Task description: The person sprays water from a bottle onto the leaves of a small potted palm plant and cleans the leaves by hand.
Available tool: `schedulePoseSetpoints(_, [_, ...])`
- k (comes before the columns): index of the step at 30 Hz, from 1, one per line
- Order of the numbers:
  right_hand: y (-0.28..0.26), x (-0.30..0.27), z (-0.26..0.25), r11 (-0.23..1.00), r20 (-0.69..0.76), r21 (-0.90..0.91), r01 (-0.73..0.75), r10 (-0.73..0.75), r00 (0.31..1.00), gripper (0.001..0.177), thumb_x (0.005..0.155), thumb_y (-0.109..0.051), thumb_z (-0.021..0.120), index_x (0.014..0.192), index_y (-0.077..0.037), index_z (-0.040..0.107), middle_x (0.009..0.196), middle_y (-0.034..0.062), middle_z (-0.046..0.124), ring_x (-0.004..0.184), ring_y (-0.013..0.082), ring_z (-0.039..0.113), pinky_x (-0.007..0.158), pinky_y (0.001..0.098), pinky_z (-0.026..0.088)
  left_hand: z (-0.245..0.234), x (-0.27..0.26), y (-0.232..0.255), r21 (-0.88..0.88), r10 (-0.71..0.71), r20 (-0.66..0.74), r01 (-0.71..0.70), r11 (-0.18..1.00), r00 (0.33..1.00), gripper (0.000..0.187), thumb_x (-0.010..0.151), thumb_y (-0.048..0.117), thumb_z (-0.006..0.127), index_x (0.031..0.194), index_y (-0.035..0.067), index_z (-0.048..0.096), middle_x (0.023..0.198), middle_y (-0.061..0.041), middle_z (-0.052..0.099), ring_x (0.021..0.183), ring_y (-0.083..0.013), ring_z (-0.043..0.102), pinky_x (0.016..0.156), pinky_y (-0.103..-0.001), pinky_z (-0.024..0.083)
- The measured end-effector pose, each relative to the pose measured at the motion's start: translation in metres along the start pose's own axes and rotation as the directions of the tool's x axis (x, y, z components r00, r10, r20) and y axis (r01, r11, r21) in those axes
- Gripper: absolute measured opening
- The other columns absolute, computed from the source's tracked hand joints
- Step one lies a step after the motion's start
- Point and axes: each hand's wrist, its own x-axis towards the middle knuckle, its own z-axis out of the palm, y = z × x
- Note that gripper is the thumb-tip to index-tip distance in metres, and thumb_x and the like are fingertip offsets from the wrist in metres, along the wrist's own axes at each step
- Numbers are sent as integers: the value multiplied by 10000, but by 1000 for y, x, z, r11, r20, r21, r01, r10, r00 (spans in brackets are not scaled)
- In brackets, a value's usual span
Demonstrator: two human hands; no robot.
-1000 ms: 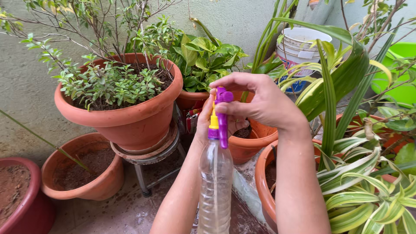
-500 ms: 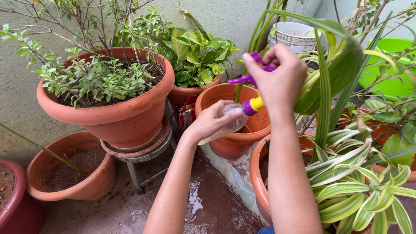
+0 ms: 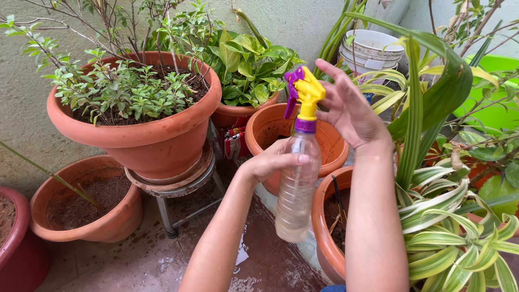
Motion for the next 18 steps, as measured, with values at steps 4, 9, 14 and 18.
schedulePoseSetpoints(4, [8,9,11,996,35,-74,-57,60,998,1011,756,-521,862,1519,-126,329,1350,72,653,1162,169,678,912,354,603,-3,-2,1,-352,59,69,-31,935,996,607,800,404,813,1246,61,586,1108,-103,698,1040,-232,697,974,-426,547])
schedulePoseSetpoints(9, [25,22,48,863,-252,-468,-190,76,965,528,864,-340,810,1212,-34,557,949,152,709,808,294,743,711,390,592,-12,1,-10,-46,47,-13,-48,998,999,636,850,357,823,1305,-13,579,1177,-94,662,1109,-209,640,1035,-399,512])
schedulePoseSetpoints(14, [23,17,57,970,46,14,-243,242,969,319,885,-209,728,1134,-73,584,867,107,757,784,208,777,723,313,613,-17,-10,-6,-299,23,145,22,954,989,741,790,344,836,1379,20,524,1224,-91,664,1159,-219,646,1052,-413,515])
schedulePoseSetpoints(18, [34,22,41,983,-70,30,-180,181,981,200,983,-120,746,1034,-18,582,753,28,643,613,124,615,694,309,607,-5,-10,-4,-417,58,204,34,908,977,785,781,299,853,1412,21,478,1250,-133,663,1178,-265,651,1072,-452,515])
